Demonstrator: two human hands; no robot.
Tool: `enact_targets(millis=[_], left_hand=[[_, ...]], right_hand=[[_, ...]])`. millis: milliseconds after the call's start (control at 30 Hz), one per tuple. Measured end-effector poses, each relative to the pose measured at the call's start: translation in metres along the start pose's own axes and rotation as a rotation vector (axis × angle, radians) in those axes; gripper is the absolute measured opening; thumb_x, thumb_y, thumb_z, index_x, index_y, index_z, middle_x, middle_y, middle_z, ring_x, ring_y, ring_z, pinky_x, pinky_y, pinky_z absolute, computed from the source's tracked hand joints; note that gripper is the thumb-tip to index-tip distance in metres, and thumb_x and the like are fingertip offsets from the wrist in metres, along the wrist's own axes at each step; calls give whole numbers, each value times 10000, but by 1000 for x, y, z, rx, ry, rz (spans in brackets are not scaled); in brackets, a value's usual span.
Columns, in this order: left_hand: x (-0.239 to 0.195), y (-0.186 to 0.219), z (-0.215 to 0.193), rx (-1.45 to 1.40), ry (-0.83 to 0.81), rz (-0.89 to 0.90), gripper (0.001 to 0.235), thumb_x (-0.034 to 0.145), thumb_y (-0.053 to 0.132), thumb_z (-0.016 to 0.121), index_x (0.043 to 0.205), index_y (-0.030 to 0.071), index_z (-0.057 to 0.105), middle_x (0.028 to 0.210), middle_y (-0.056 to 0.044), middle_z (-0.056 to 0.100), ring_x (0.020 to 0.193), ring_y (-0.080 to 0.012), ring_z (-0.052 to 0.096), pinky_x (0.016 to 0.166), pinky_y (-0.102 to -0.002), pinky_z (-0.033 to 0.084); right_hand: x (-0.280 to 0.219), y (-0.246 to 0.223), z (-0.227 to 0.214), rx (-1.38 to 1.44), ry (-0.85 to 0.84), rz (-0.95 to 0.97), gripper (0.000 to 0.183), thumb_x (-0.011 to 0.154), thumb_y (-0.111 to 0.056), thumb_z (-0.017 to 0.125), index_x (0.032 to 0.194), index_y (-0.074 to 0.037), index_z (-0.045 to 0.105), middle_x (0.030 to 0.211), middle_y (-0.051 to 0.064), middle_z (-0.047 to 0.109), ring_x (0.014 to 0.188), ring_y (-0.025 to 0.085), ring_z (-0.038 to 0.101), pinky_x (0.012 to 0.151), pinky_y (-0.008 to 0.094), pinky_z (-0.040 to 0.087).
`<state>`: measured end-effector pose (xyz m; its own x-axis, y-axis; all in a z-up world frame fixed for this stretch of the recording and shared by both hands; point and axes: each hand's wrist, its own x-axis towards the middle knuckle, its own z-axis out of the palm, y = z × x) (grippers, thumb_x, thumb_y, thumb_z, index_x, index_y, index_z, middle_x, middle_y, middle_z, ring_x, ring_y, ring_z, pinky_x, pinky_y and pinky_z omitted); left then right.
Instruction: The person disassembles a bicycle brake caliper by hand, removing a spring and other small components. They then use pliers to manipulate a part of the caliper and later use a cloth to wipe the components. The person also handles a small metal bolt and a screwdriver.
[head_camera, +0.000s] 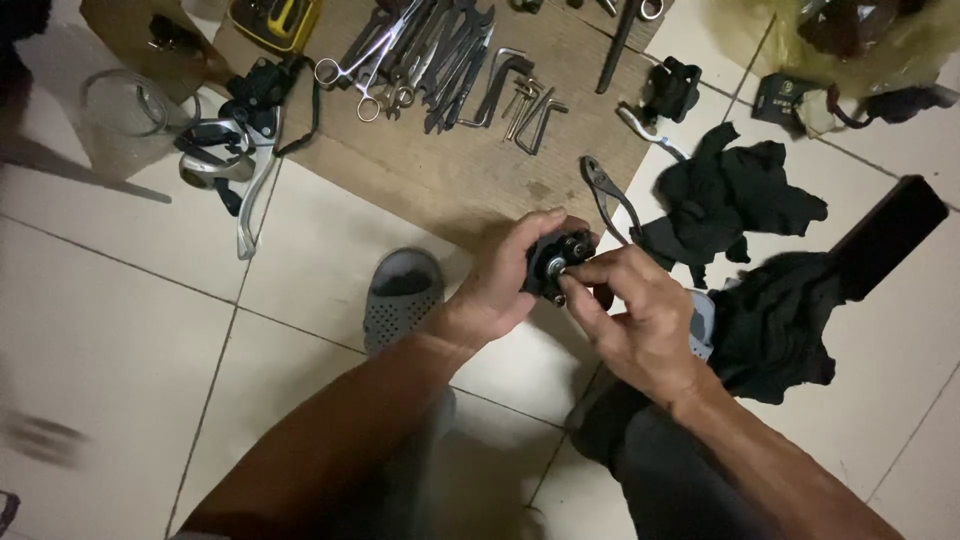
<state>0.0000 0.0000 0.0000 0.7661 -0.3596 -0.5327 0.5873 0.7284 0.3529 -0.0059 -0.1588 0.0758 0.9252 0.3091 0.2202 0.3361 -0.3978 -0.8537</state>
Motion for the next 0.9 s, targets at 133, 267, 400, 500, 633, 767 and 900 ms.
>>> enact_targets(millis=[133,267,400,500,633,767,900], left_hand=[[-3,4,2,59,32,26,284,976,378,629,988,114,734,879,-111,703,738,-166,649,553,-238,477],[4,-2,-4,99,42,30,287,976,383,623,979,114,722,851,-118,690,707,-184,654,519,-250,497],[8,-7,-10,150,45,42,323,997,386,596,976,85,713,839,-163,693,681,-230,669,484,-289,502],[8,-2,-7,137,46,46,298,974,372,613,983,94,720,850,-113,682,679,-180,640,513,-274,492],[12,-4,-15,141,-4,47,337,988,396,597,970,85,725,819,-183,691,632,-279,692,492,-317,536],[3,3,-3,177,11,31,352,985,403,571,964,90,729,787,-93,660,630,-176,642,493,-274,482],[-5,1,2,92,70,70,289,972,330,634,1002,59,730,876,-144,672,754,-183,636,601,-276,490]], right_hand=[[3,-3,3,38,-6,47,64,869,7,793,901,-23,747,734,144,656,558,267,640,496,362,501],[4,-6,0,-47,-41,32,84,862,-48,820,907,-27,752,740,130,664,545,245,648,465,336,496],[2,-3,0,-37,-72,93,48,872,-69,799,894,-47,763,742,115,679,549,210,651,422,298,495],[2,-2,0,-10,-18,46,73,866,-60,824,862,-53,752,742,100,668,534,230,640,481,332,502],[1,1,1,4,-25,47,82,857,-44,827,849,-26,747,727,129,666,527,256,644,468,337,507],[3,-4,2,27,-21,83,82,861,-37,822,835,-38,744,713,115,658,526,224,642,470,319,504],[3,-4,1,38,-22,64,90,841,-17,830,835,-21,740,696,136,653,518,272,652,467,334,503]])
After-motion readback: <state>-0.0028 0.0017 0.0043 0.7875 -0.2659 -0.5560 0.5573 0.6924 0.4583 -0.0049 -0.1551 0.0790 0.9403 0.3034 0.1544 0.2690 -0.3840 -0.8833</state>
